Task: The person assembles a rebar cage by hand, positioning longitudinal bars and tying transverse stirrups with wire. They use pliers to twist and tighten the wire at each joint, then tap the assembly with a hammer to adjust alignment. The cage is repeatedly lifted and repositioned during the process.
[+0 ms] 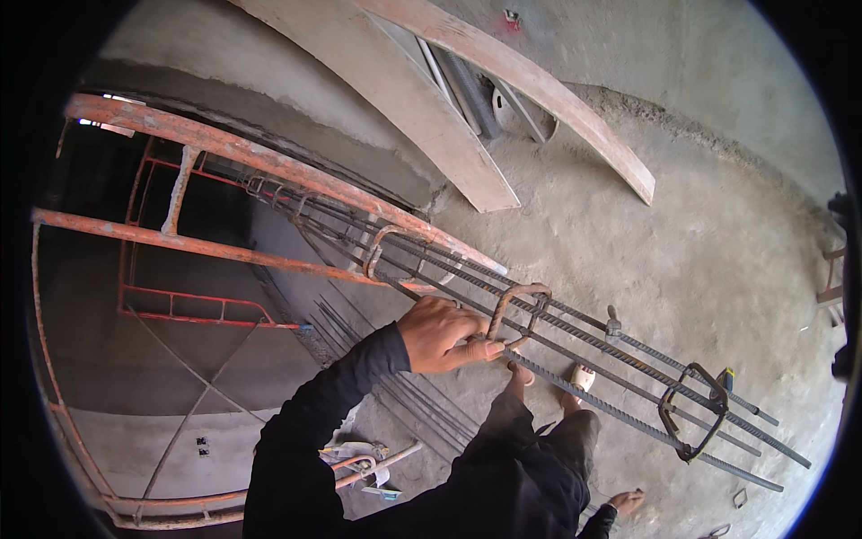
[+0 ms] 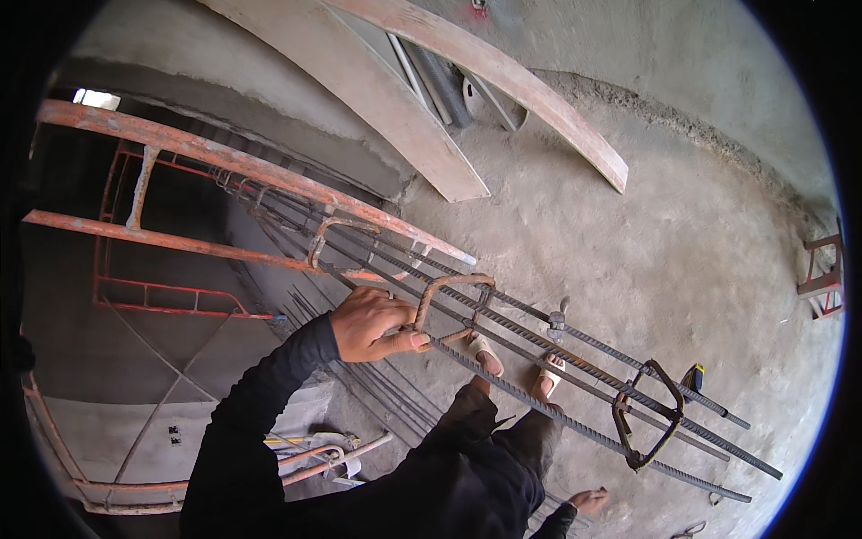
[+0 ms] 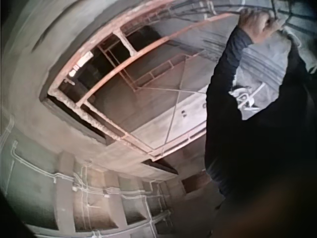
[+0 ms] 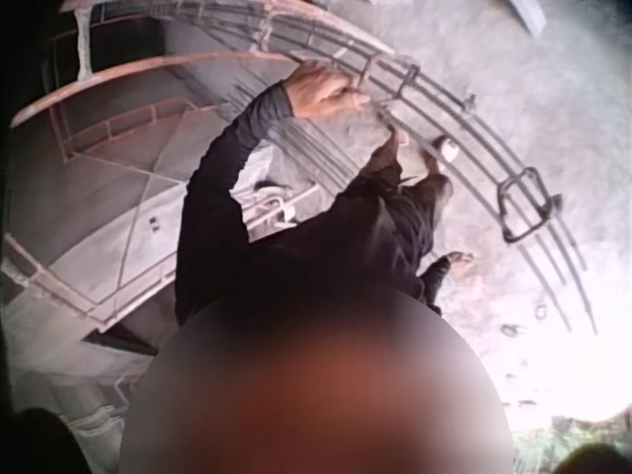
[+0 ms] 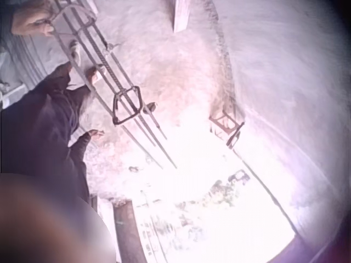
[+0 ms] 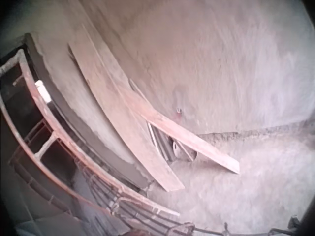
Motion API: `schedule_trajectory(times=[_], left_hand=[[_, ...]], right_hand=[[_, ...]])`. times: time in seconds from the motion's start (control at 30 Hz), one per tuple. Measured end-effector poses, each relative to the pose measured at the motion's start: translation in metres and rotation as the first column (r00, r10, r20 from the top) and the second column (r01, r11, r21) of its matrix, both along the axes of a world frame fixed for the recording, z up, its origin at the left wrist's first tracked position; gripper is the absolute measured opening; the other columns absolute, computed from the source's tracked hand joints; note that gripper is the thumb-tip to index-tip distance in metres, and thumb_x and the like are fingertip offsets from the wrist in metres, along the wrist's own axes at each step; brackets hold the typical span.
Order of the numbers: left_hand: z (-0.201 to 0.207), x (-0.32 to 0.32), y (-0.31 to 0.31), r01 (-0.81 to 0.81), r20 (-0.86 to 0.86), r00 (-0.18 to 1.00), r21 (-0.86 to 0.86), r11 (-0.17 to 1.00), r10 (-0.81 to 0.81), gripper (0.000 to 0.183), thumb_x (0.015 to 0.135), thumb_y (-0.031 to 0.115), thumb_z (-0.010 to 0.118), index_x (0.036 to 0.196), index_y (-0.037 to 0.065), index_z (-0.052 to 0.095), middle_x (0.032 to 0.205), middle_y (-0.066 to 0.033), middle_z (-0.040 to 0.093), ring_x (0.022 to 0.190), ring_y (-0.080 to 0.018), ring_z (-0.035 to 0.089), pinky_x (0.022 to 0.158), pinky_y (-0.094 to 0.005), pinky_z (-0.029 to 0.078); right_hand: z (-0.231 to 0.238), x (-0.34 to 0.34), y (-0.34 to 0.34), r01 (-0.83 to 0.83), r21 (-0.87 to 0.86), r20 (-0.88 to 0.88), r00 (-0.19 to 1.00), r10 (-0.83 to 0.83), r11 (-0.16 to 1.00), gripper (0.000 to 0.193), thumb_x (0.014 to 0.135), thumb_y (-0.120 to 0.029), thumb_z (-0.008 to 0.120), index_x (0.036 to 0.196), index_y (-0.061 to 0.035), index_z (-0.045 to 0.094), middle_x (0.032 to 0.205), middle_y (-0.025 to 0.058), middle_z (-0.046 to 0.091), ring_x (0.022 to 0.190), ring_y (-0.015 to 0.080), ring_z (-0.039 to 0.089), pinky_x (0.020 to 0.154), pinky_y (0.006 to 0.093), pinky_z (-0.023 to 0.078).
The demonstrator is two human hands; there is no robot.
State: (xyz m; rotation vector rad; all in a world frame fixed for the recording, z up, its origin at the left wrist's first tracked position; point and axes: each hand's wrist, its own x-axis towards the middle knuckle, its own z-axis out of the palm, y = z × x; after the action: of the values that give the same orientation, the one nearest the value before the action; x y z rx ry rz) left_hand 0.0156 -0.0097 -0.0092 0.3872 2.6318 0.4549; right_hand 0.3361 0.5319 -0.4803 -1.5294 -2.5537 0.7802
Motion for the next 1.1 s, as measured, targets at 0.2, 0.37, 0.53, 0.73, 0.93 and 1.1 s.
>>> schedule_trajectory(times=[0.2,0.37,0.53,0.73,0.93,1.1], left_hand=[[0.005,-0.008,-0.002,-0.008,0.062,0.998,0.098,0.995,0.002,0.048,0.102,0.053,0.052,0.090,0.011,0.073,0.072,-0.0075,0.065,0.070,-0.0281,0.064,0.069,-0.0404,0.044],[0.010,-0.016,-0.002,0.003,0.144,0.989,0.094,0.996,-0.016,0.053,0.103,0.055,0.048,0.090,0.011,0.075,0.072,-0.0087,0.068,0.066,-0.0278,0.065,0.066,-0.0405,0.046],[0.024,-0.024,0.003,-0.079,0.346,0.937,0.082,0.993,0.046,0.058,0.105,0.054,0.048,0.096,0.000,0.067,0.076,-0.0122,0.060,0.072,-0.0253,0.059,0.070,-0.0395,0.046],[0.023,-0.040,-0.001,-0.082,0.566,0.819,-0.036,0.996,0.088,0.069,0.105,0.064,0.039,0.110,0.002,0.069,0.075,-0.0052,0.053,0.073,-0.0183,0.053,0.071,-0.0360,0.046],[0.020,-0.042,-0.002,-0.090,0.610,0.789,-0.010,0.996,0.077,0.069,0.106,0.062,0.036,0.105,0.001,0.069,0.078,-0.0040,0.055,0.072,-0.0170,0.053,0.068,-0.0326,0.047],[0.021,-0.030,-0.005,-0.114,0.506,0.859,0.033,0.993,0.081,0.069,0.106,0.060,0.040,0.106,-0.004,0.067,0.099,-0.0090,0.063,0.090,-0.0168,0.060,0.085,-0.0315,0.050]], right_hand=[[-0.014,-0.028,-0.068,-0.213,-0.336,-0.006,0.975,0.224,0.917,0.037,0.108,-0.030,0.043,0.117,-0.0001,0.062,0.116,0.0258,0.064,0.108,0.0411,0.061,0.095,0.0442,0.046],[0.002,-0.083,-0.070,-0.253,-0.718,-0.184,0.968,0.174,0.649,0.035,0.107,-0.032,0.048,0.111,-0.0032,0.066,0.060,-0.0024,0.046,0.042,0.0077,0.043,0.039,0.0272,0.040],[0.002,-0.083,-0.043,-0.150,-0.644,-0.132,0.988,0.084,0.750,0.034,0.103,-0.032,0.053,0.107,-0.0028,0.070,0.061,-0.0015,0.050,0.045,0.0084,0.043,0.040,0.0283,0.035],[-0.022,-0.012,-0.001,0.046,-0.702,-0.040,0.994,-0.104,0.710,0.034,0.102,-0.032,0.054,0.104,-0.0026,0.070,0.060,-0.0016,0.050,0.046,0.0086,0.045,0.042,0.0271,0.035],[-0.061,0.067,-0.010,-0.091,-0.118,-0.208,0.976,0.065,0.989,0.036,0.106,-0.027,0.046,0.102,-0.0002,0.070,0.060,-0.0012,0.050,0.046,0.0084,0.044,0.043,0.0277,0.036],[-0.058,0.091,-0.047,0.236,-0.707,-0.031,0.931,-0.363,0.667,0.037,0.105,-0.027,0.045,0.102,-0.0001,0.070,0.062,0.0024,0.057,0.045,0.0107,0.046,0.041,0.0285,0.037]])
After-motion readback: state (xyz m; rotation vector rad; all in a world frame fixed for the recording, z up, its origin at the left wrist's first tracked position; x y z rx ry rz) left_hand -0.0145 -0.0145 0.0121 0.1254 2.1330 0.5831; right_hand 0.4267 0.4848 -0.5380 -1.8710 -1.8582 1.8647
